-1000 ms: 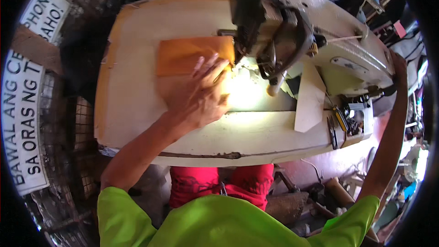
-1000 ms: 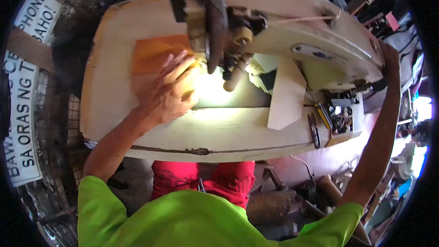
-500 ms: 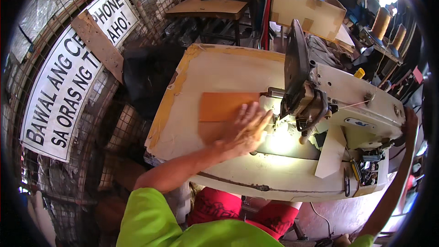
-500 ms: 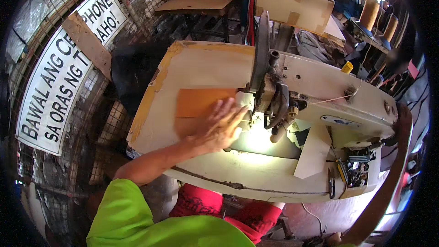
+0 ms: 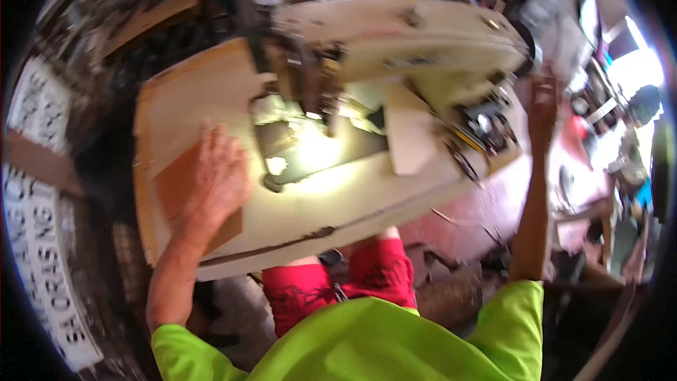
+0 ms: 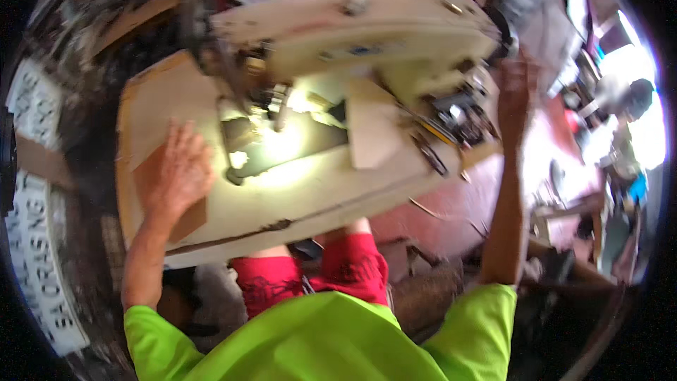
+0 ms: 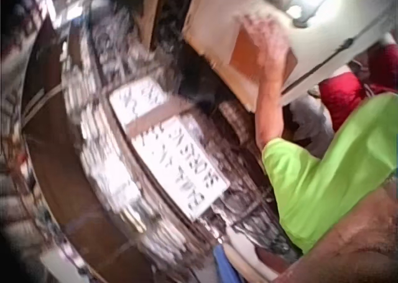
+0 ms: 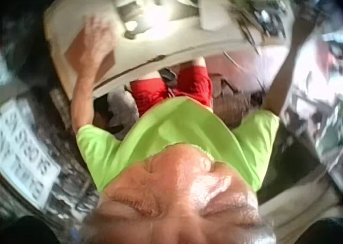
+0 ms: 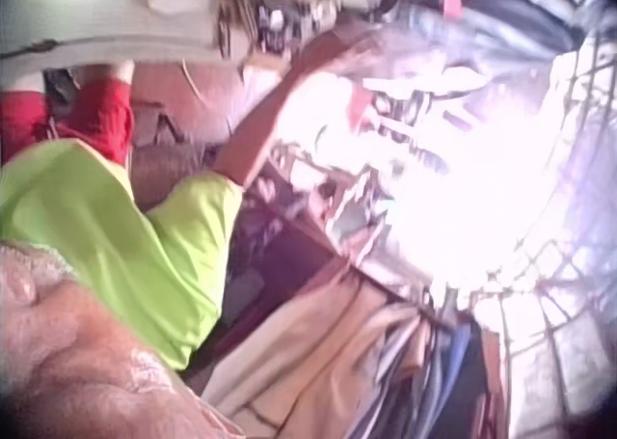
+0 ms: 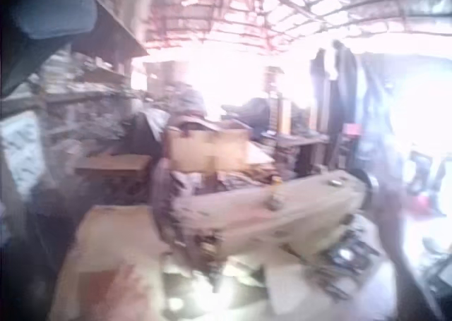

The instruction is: The person sews leather pieces together using an industrial sewing machine.

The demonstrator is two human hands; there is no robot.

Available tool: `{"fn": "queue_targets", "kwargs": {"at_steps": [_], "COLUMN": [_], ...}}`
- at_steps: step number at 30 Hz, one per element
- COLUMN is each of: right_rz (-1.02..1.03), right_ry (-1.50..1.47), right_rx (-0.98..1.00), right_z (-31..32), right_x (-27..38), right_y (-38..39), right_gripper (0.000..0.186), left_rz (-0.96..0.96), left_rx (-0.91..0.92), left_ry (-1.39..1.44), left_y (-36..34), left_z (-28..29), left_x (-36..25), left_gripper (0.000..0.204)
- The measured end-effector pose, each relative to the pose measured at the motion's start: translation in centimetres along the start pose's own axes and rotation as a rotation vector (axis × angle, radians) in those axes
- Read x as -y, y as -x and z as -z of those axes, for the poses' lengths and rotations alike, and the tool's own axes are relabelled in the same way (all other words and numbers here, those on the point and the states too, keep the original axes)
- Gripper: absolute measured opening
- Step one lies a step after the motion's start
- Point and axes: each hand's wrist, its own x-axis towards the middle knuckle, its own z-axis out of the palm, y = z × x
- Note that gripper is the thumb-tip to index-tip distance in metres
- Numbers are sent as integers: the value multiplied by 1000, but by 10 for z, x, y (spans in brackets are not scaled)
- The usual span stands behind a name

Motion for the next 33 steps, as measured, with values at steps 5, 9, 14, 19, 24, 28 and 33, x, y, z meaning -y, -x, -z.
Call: {"fn": "queue_targets", "kwargs": {"at_steps": [5, 9, 14, 19, 24, 28, 33], "right_rz": [-226, -247, -125, -224, -82, -79, -52], "right_ry": [-497, -388, -315, -663, -1093, -1070, -1241], "right_rx": [519, 593, 630, 685, 1033, 1179, 1225], "right_z": [40, 33, 36, 50, 37, 0, -26], "right_x": [76, 98, 123, 186, 291, 340, 366], "right_y": [99, 115, 93, 69, 31, 8, 2], "right_gripper": [26, 27, 29, 22, 22, 33, 30], "left_rz": [-11, 14, 1, 187, 132, 114, 112], "left_rx": [205, 206, 116, 99, 66, 25, -89], "left_ry": [24, 155, 616, 846, 844, 839, 791], "left_y": [-3, -1, -2, 0, 7, 9, 12], "left_z": [8, 0, 1, 7, 6, 2, -9], "left_x": [1, 9, 18, 16, 19, 21, 18], "left_gripper": [19, 14, 23, 14, 22, 19, 11]}}
